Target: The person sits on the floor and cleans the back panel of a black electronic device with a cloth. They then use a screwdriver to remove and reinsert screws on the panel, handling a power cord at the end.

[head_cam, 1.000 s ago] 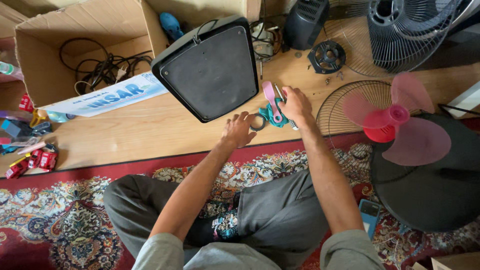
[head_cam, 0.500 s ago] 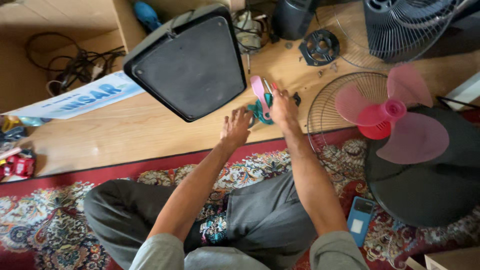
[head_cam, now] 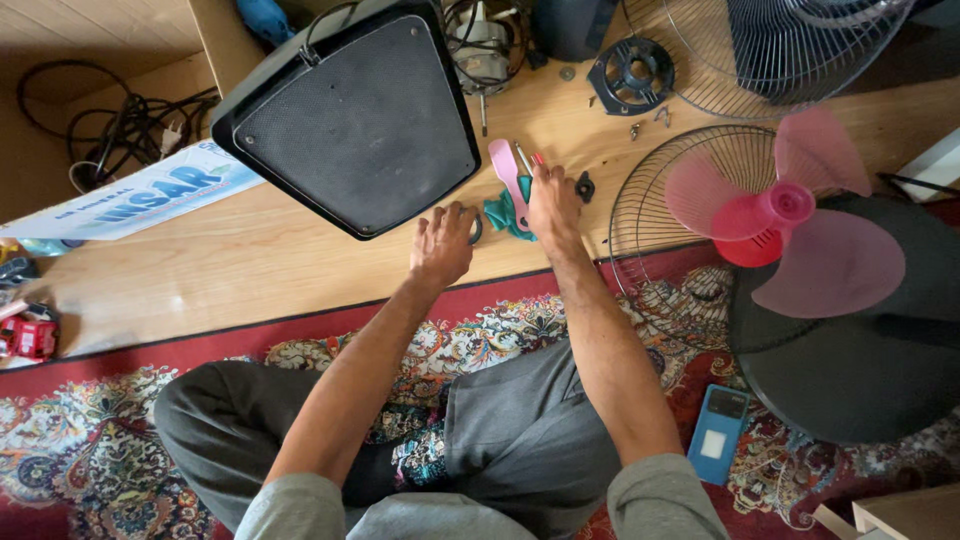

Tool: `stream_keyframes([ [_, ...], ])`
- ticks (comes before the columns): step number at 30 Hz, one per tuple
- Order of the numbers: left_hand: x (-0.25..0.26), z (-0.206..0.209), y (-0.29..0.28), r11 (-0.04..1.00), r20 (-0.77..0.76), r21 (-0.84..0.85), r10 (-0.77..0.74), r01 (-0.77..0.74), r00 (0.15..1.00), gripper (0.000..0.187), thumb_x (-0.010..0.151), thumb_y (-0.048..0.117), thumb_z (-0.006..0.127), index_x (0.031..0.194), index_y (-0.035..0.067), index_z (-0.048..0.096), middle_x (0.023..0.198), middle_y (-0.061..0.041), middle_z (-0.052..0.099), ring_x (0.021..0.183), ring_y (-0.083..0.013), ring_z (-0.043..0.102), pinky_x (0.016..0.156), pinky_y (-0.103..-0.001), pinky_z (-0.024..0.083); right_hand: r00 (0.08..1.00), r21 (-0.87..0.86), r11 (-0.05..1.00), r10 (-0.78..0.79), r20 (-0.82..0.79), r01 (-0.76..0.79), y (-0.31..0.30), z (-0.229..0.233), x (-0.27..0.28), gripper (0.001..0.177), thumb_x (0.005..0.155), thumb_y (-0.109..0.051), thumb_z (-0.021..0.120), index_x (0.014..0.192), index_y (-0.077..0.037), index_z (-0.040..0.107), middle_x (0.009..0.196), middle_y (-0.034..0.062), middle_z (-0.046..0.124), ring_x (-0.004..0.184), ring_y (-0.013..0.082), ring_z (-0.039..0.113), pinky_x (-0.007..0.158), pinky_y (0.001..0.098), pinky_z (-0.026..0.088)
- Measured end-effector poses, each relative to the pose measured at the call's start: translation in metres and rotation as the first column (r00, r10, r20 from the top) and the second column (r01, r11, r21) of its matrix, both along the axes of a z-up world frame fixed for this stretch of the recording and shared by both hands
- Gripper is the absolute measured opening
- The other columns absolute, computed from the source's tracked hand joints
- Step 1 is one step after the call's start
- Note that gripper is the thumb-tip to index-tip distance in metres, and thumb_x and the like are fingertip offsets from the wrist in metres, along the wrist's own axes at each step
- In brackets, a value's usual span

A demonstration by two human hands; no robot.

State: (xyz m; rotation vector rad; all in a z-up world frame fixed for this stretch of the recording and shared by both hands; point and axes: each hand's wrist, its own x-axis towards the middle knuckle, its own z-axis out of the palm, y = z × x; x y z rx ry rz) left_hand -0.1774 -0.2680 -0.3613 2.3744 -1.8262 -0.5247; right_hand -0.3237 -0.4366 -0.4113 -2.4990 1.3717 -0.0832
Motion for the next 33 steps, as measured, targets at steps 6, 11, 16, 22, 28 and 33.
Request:
stream_keyframes([
  [6,-0.012,0.012,-0.011,0.998,0.053,-0.050,-0.045,0.048,0.998,0.075,0.076,0.024,0.081,0.142,0.012,0.048,0.146,-0.014,0.045,0.136,-0.0373,0.044,0.108,-0.058,0.039,0.997,0.190,0.981,-0.060,0.043,0.051,-0.006,0.019,0.005,0.055,0.075,-0.015,0.083,0.124,-0.003,0.059,0.117,0.0248,0.062,0.106,0.0435,0.065,0.082,0.0516,0.058],
  [11,-0.038,0.021,-0.030,0.994,-0.021,0.074,-0.077,0.079,0.997,0.080,0.083,0.027,0.082,0.151,0.020,0.040,0.152,-0.014,0.039,0.142,-0.0359,0.039,0.115,-0.058,0.035,0.970,0.189,0.982,-0.059,0.235,0.014,-0.016,0.035,-0.001,0.039,0.078,-0.011,0.079,0.114,-0.005,0.066,0.101,0.0206,0.069,0.093,0.0392,0.070,0.079,0.0483,0.058],
  [16,-0.056,0.014,-0.042,0.990,0.020,0.075,-0.118,0.116,0.993,0.087,0.081,0.030,0.081,0.155,0.029,0.034,0.160,-0.015,0.029,0.145,-0.0405,0.032,0.113,-0.062,0.031,0.906,0.270,0.961,-0.162,0.392,0.055,-0.037,0.034,-0.014,0.019,0.085,-0.013,0.072,0.102,-0.005,0.072,0.089,0.0161,0.075,0.085,0.0325,0.074,0.076,0.0439,0.057],
  [22,-0.059,-0.015,-0.049,0.967,0.163,-0.055,-0.237,0.249,0.958,0.081,0.084,0.034,0.077,0.155,0.028,0.038,0.164,-0.010,0.029,0.147,-0.0385,0.033,0.114,-0.066,0.031,0.821,0.312,0.943,-0.270,0.504,0.118,-0.068,0.029,-0.043,0.023,0.090,-0.020,0.069,0.108,-0.005,0.073,0.094,0.0145,0.077,0.086,0.0255,0.076,0.078,0.0365,0.058],
  [28,-0.056,-0.037,-0.053,0.948,0.261,-0.052,-0.292,0.315,0.920,0.071,0.086,0.025,0.075,0.152,0.023,0.047,0.158,-0.010,0.039,0.146,-0.0366,0.034,0.114,-0.064,0.032,0.740,0.558,0.809,-0.489,0.462,0.186,-0.078,0.031,-0.065,0.028,0.090,-0.025,0.068,0.108,-0.004,0.071,0.086,0.0098,0.076,0.075,0.0175,0.071,0.068,0.0333,0.055],
  [33,-0.057,-0.032,-0.056,0.949,0.208,-0.088,-0.281,0.304,0.937,0.065,0.083,0.032,0.077,0.141,0.013,0.057,0.145,-0.015,0.051,0.140,-0.0369,0.040,0.112,-0.062,0.034,0.759,0.463,0.869,-0.418,0.499,0.175,-0.086,0.019,-0.080,0.027,0.086,-0.023,0.081,0.100,-0.002,0.072,0.086,0.0079,0.075,0.076,0.0152,0.070,0.069,0.0303,0.056],
])
